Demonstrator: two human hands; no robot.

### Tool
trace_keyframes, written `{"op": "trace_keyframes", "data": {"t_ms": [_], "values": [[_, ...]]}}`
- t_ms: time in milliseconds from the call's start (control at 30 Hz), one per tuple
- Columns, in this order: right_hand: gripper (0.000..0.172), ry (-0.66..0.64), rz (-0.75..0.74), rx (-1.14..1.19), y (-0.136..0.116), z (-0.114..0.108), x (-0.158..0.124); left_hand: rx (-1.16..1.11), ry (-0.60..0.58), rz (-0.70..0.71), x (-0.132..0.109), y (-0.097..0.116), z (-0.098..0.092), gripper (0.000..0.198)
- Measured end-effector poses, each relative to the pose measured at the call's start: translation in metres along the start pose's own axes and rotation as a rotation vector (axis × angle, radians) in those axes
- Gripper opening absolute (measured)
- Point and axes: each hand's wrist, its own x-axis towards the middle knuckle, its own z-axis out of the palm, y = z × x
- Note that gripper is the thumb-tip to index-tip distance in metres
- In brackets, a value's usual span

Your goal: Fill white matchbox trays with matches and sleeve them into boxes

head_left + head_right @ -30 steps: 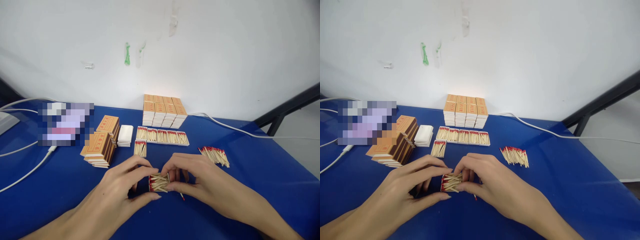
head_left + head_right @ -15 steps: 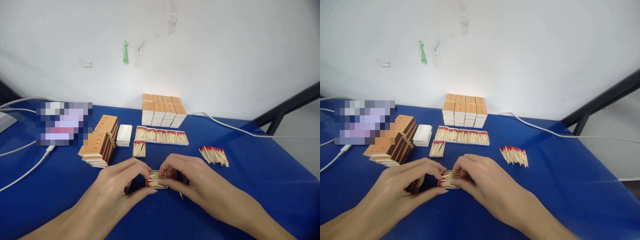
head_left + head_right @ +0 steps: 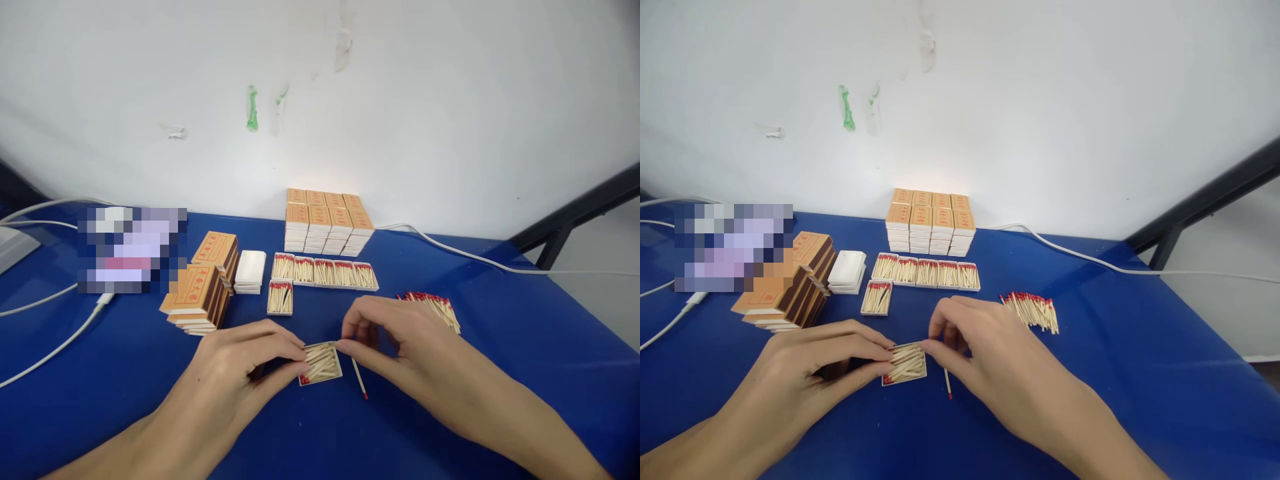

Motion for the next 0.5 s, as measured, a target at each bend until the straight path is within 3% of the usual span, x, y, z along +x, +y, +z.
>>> {"op": "trace_keyframes", "data": {"t_ms": [133,300,500], "values": [[0.026,-0.051,0.094,-0.124,0.003,-0.002,-0.004,0.007,0.017,-0.043,0.002,0.004,0.001,0.02],[0.016,-0.147,0.104,-0.051,0.005,0.0,-0.008,0.055,0.018,-0.015,0.001,0.003,0.002,0.02],[0.01,-0.159,0.119,-0.023,0.013,0.0,-0.012,0.084,0.048,-0.019,0.002,0.004,0.006,0.02]]}}
